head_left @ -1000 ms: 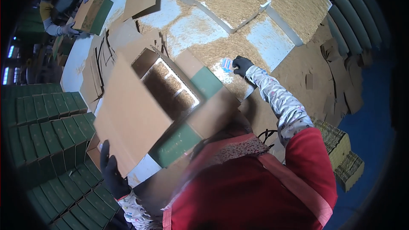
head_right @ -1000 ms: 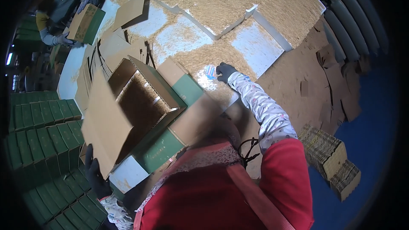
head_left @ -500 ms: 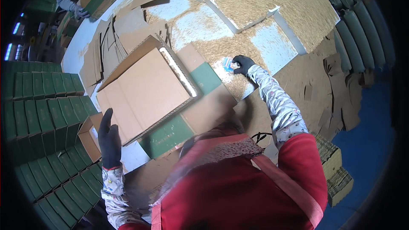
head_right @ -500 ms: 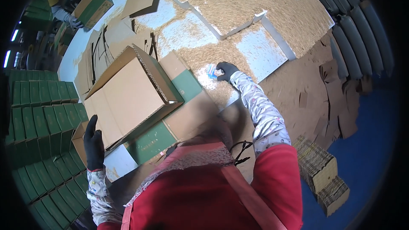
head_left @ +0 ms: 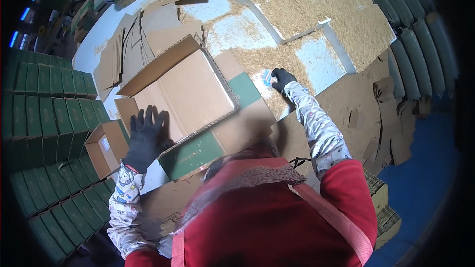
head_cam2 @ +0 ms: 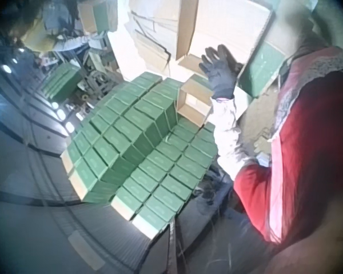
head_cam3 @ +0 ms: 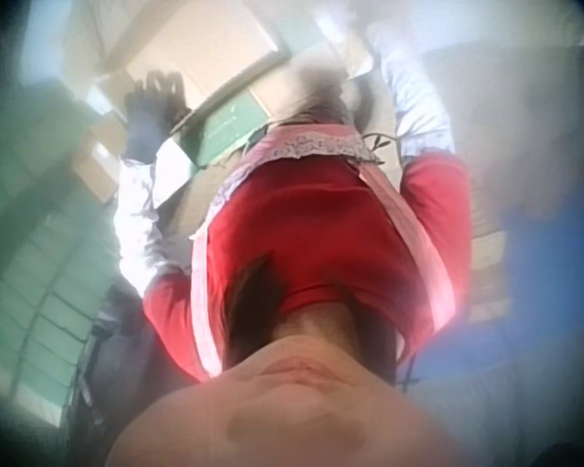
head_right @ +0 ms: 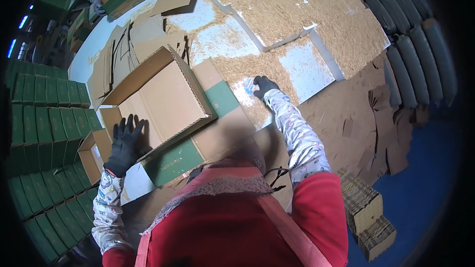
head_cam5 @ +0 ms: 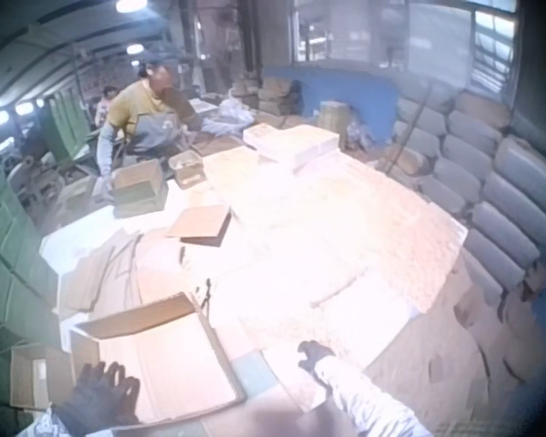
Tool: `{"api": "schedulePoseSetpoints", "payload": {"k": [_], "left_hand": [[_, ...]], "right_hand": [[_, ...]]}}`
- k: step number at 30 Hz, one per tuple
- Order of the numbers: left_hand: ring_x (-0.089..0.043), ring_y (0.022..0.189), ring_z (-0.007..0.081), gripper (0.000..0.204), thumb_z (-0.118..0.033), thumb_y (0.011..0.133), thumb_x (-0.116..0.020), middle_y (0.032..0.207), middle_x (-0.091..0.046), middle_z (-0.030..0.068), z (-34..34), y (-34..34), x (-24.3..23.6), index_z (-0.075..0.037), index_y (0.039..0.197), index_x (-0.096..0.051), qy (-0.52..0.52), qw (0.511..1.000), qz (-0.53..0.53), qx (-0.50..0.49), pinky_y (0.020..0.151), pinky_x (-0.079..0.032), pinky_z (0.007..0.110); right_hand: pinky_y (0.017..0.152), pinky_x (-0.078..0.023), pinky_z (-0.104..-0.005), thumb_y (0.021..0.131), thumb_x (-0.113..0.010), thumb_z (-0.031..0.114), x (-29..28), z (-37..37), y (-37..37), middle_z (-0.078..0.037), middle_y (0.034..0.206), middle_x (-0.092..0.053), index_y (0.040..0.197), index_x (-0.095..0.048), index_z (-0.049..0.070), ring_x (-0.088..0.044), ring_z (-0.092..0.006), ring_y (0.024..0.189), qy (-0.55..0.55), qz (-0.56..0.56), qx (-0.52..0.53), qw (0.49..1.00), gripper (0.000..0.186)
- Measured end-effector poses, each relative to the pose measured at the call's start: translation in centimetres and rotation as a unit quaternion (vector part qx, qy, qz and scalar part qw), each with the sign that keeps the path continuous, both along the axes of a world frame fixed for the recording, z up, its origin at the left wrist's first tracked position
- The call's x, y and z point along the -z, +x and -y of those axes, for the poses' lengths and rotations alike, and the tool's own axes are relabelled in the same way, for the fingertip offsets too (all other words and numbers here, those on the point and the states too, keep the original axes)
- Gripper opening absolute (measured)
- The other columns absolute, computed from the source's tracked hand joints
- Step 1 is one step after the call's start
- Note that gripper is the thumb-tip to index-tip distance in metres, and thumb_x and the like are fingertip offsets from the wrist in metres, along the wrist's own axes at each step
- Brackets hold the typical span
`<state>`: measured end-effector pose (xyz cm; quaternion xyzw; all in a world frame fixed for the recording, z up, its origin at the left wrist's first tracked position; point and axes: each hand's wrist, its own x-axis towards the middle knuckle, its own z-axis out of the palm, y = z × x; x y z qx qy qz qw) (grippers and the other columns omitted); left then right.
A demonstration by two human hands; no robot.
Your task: The person folds cardboard boxes into shape, inserts paper packets and foam trays filled with grain into the boxes, and stacks the packed boxes by hand.
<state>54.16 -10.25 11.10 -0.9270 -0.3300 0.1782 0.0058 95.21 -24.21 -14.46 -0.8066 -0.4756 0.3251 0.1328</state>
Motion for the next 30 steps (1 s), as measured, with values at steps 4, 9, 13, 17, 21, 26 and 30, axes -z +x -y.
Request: {"api": "schedulePoseSetpoints", "payload": {"k": [4,9,13,17,21,26,30], "left_hand": [[-0.033,0.119,0.0415,0.067,-0.033,0.072,-0.064,0.131,-0.032,0.024,-0.2,-0.5,1.0,-0.013,0.129,-0.036,-0.075,0.997,-0.003,0.014,0.099,-0.024,0.054],[-0.039,0.114,0.0401,0.062,-0.032,0.075,-0.064,0.13,-0.033,0.0246,-0.5,-1.1,1.7,-0.011,0.127,-0.039,-0.165,0.986,0.011,-0.012,0.097,-0.028,0.049],[-0.04,0.114,0.0396,0.058,-0.032,0.074,-0.064,0.132,-0.033,0.0234,-1.0,-0.6,1.0,-0.008,0.123,-0.042,-0.13,0.988,0.039,0.071,0.097,-0.028,0.05],[-0.04,0.115,0.0361,0.043,-0.034,0.076,-0.061,0.127,-0.043,0.0161,-1.7,0.8,0.1,-0.009,0.11,-0.052,-0.154,0.981,0.048,0.106,0.101,-0.024,0.049],[-0.043,0.115,0.0299,0.042,-0.046,0.078,-0.055,0.113,-0.056,0.0076,-3.6,-0.5,-2.2,-0.012,0.102,-0.06,-0.168,0.973,-0.013,0.159,0.103,-0.018,0.053],[-0.034,0.124,0.032,0.056,-0.056,0.064,-0.065,0.129,-0.046,0.0019,-7.5,-6.7,-3.5,-0.03,0.113,-0.058,-0.112,0.979,0.114,0.123,0.103,-0.008,0.056],[-0.029,0.126,0.0312,0.062,-0.057,0.065,-0.062,0.131,-0.043,0.0042,-7.5,-1.9,1.6,-0.022,0.117,-0.055,-0.107,0.94,0.216,0.239,0.104,-0.007,0.055]], "right_hand": [[0.064,-0.049,-0.0453,0.078,-0.049,0.019,0.8,0.6,-2.8,-0.015,0.099,-0.052,0.094,-0.055,0.009,-0.061,-0.0326,0.076,-0.005,0.195,-0.097,0.976,0.02],[0.082,-0.046,-0.039,0.076,-0.05,0.02,-4.1,-1.8,-3.9,-0.016,0.107,-0.055,0.095,-0.059,0.008,-0.059,-0.0324,0.092,-0.074,0.131,0.029,0.988,0.025],[0.06,-0.047,-0.0351,0.065,-0.06,0.013,-15.9,-5.0,-5.5,-0.015,0.071,-0.058,0.08,-0.057,0.003,-0.058,-0.0291,0.063,0.331,-0.005,0.184,0.926,0.018],[0.06,-0.048,-0.0384,0.066,-0.059,0.005,-27.2,-8.7,-16.8,-0.012,0.073,-0.059,0.082,-0.056,0.006,-0.06,-0.0295,0.066,0.496,-0.027,-0.184,0.848,0.016],[0.077,-0.045,-0.0398,0.076,-0.053,0.013,-23.5,-10.7,-18.6,-0.013,0.087,-0.062,0.087,-0.058,0.006,-0.06,-0.0301,0.083,0.116,0.151,-0.433,0.881,0.014],[0.094,-0.037,-0.042,0.069,-0.066,0.009,-27.8,-8.4,-9.3,-0.01,0.122,-0.05,0.119,-0.051,0.012,-0.044,-0.0291,0.117,0.347,0.068,-0.384,0.853,0.053],[0.105,-0.024,-0.0435,0.07,-0.069,0.021,-21.8,-9.9,-12.1,-0.009,0.137,-0.035,0.132,-0.036,0.012,-0.034,-0.0263,0.125,0.255,-0.06,-0.379,0.888,0.071]]}}
